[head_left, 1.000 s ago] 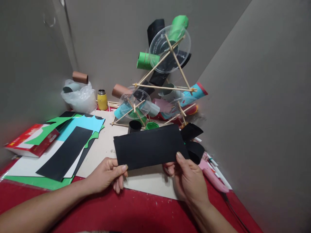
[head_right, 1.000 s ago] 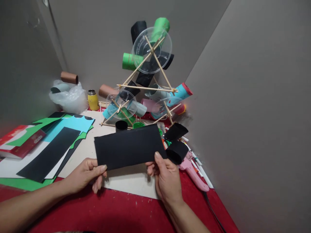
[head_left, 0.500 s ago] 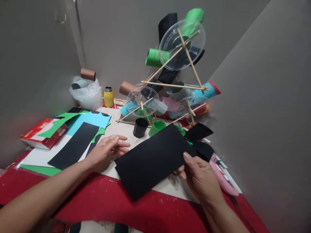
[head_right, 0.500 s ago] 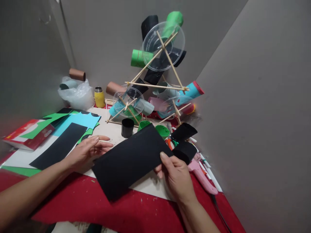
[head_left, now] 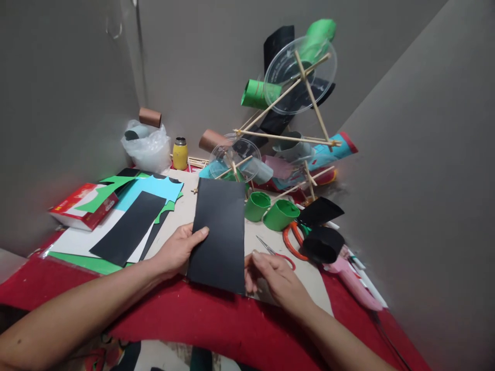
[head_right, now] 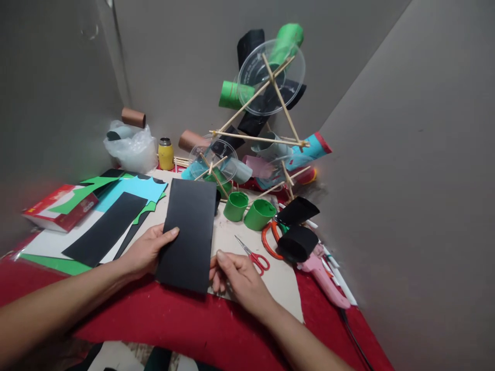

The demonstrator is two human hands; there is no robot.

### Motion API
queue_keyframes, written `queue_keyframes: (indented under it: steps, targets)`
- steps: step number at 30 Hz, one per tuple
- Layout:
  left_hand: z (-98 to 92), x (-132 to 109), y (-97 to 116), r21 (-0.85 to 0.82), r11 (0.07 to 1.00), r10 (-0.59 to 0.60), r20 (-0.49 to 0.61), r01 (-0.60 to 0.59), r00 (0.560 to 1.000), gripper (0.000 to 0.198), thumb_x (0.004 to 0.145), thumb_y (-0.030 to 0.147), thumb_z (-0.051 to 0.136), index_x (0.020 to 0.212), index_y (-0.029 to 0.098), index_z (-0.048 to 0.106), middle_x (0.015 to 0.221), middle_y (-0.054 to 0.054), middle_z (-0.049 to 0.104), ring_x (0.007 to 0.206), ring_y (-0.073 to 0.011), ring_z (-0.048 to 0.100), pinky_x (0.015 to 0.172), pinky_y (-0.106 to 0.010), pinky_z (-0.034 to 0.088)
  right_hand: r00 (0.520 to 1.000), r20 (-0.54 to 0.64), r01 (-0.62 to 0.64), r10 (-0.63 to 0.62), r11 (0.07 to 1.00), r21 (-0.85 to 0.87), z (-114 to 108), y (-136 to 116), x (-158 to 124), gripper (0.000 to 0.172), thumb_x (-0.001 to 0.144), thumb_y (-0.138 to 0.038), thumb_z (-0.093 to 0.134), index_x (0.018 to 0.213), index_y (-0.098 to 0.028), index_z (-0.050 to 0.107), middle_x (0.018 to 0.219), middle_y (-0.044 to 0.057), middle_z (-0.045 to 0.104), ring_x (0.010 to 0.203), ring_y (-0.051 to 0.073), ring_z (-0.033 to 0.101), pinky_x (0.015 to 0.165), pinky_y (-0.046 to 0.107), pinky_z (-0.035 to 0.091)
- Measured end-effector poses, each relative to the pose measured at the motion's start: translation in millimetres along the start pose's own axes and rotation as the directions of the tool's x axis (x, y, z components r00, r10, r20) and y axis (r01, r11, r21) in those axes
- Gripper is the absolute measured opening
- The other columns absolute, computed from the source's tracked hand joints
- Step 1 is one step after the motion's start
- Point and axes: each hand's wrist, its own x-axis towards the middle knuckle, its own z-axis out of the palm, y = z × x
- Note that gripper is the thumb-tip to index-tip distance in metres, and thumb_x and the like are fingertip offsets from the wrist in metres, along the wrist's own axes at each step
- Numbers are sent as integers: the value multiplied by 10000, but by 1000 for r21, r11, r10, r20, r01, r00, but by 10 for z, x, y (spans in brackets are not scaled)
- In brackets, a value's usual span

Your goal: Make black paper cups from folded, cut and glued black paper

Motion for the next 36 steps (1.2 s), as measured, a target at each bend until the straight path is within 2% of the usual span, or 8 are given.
queue_keyframes:
  steps: [3, 6, 9, 13, 19, 23, 30, 36]
  targets:
    - [41, -13, 16, -33, 998, 49, -40, -51, 998, 403, 842, 401, 674, 1144, 136, 641, 969, -100, 742, 794, -204, 690, 750, -321, 538, 997, 75, -5, 10, 998, -65, 99, 36, 15, 562, 892, -619, 498, 588, -161, 616, 500, 9, 591, 458, 105, 499, 472, 212, 384]
    - [85, -48, 6, -32, 999, 36, -81, -38, 996, 408, 857, 414, 652, 1161, 142, 636, 996, -97, 740, 836, -219, 690, 748, -320, 538, 997, 77, -3, 12, 994, -109, 165, 97, 12, 560, 910, -619, 459, 633, -163, 631, 519, 6, 596, 454, 111, 505, 471, 218, 378]
    - [118, -71, -39, -41, 999, 22, -89, -26, 996, 413, 859, 442, 641, 1139, 139, 652, 988, -94, 743, 860, -231, 689, 769, -329, 536, 999, 27, 23, -19, 989, -147, 185, 147, -10, 576, 919, -618, 435, 620, -165, 627, 523, 10, 589, 451, 119, 507, 474, 228, 377]
    - [141, -77, -108, -24, 1000, 0, -63, -1, 998, 417, 849, 456, 648, 1102, 126, 673, 964, -97, 746, 864, -233, 687, 791, -334, 532, 997, -31, 64, -71, 981, -184, 155, 158, -28, 579, 917, -603, 448, 526, -186, 535, 464, -10, 487, 447, 125, 457, 463, 243, 346]
    - [162, -105, -163, 28, 998, -55, 15, 55, 998, 387, 878, 441, 614, 1074, 118, 695, 972, -98, 741, 834, -211, 684, 790, -317, 522, 984, -131, 99, -119, 984, -149, 68, 139, 20, 499, 933, -580, 427, 585, -224, 383, 518, -48, 354, 460, 110, 321, 434, 244, 282]
    - [182, -129, -198, 75, 993, -95, 57, 91, 994, 379, 894, 442, 591, 1082, 131, 696, 970, -82, 739, 859, -203, 673, 810, -303, 508, 968, -188, 134, -167, 975, -175, 43, 151, 16, 514, 929, -560, 454, 556, -224, 345, 520, -43, 339, 483, 113, 305, 452, 254, 267]
    - [170, -117, -246, 111, 985, -139, 82, 129, 987, 383, 883, 467, 597, 967, 114, 719, 861, -75, 732, 755, -164, 645, 736, -265, 500, 944, -236, 180, -229, 961, -211, 37, 128, 8, 528, 948, -538, 417, 532, -226, 323, 498, -41, 337, 462, 110, 308, 442, 258, 265]
    - [135, -114, -287, 213, 967, -162, 81, 141, 984, 427, 855, 520, 608, 850, 105, 709, 758, -59, 704, 664, -137, 594, 620, -228, 471, 912, -305, 204, -275, 948, -246, -17, 132, 53, 550, 889, -569, 521, 515, -215, 330, 510, -54, 282, 482, 100, 275, 446, 252, 236]
